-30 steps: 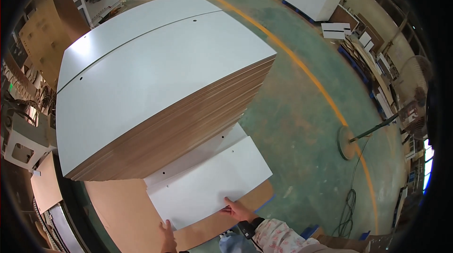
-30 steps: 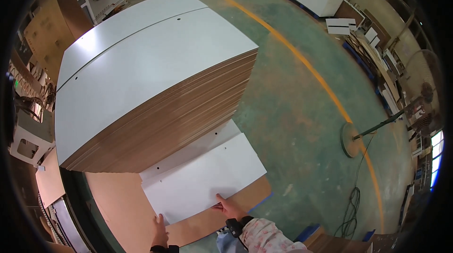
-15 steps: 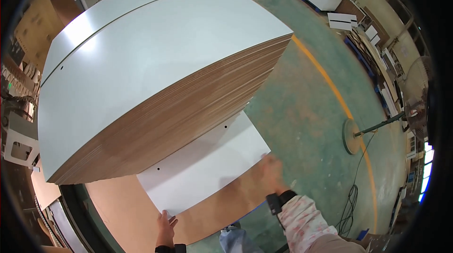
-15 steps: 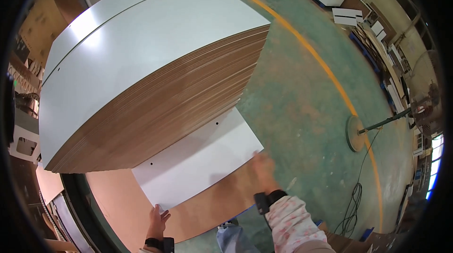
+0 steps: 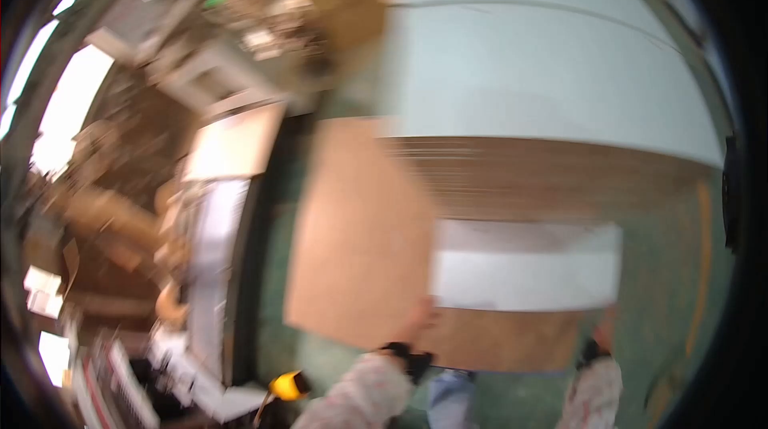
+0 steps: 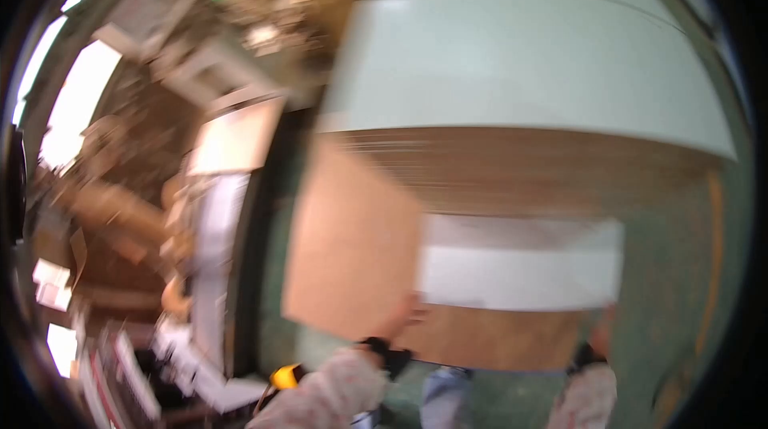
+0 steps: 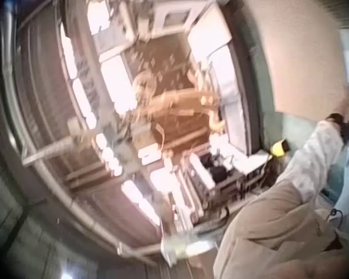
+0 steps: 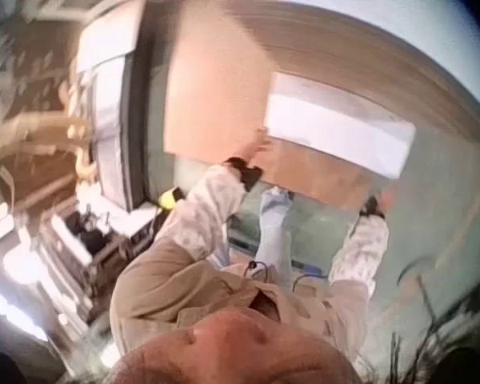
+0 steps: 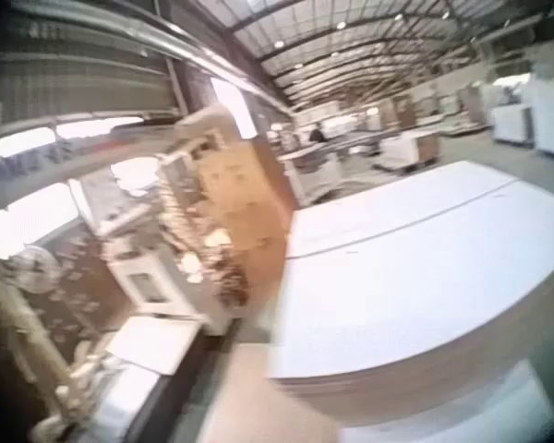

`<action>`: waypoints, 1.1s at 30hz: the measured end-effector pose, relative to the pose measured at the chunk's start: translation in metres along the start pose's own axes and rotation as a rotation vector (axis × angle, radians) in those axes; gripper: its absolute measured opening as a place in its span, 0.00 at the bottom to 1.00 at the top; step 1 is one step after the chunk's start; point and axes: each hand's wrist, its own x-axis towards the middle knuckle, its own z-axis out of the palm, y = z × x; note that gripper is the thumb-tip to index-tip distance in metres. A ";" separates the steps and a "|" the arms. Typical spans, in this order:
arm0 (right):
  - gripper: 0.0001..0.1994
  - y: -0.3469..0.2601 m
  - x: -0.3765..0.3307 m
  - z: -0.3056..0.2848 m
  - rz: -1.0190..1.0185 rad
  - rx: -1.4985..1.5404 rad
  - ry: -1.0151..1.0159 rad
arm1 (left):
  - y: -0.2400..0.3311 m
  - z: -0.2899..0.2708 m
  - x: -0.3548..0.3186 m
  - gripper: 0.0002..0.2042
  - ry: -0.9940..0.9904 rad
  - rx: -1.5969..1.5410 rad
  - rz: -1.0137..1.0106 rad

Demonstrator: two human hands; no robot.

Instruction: Picking up wooden panels from a stack and feeding them into an automated edge banding machine, then placing processed panels onto another stack.

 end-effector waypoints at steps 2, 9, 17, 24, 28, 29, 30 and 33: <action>0.23 0.132 -0.071 0.051 0.002 0.296 0.296 | -0.013 0.044 0.010 0.21 -0.003 -0.315 -0.223; 0.24 -0.238 -0.172 -0.025 -0.197 1.292 -0.723 | -0.053 -0.116 -0.232 0.30 0.109 -0.064 -0.270; 0.24 -0.501 -0.179 -0.215 -0.226 1.353 -1.284 | -0.145 -0.269 -0.548 0.21 0.456 -0.823 -0.184; 0.22 -0.768 -0.378 -0.344 -0.846 1.351 -1.181 | -0.194 -0.358 -0.697 0.16 0.785 -1.211 0.219; 0.24 -0.879 -0.580 -0.394 -1.095 1.145 -1.320 | -0.172 -0.411 -0.784 0.13 1.017 -1.390 0.569; 0.26 -0.901 -0.621 -0.399 -1.133 1.093 -1.367 | -0.175 -0.429 -0.797 0.14 1.069 -1.393 0.642; 0.27 -0.925 -0.655 -0.400 -1.181 1.055 -1.371 | -0.171 -0.448 -0.810 0.14 1.060 -1.391 0.638; 0.29 -0.974 -0.759 -0.413 -1.344 0.945 -1.412 | -0.169 -0.501 -0.848 0.14 1.178 -1.393 0.721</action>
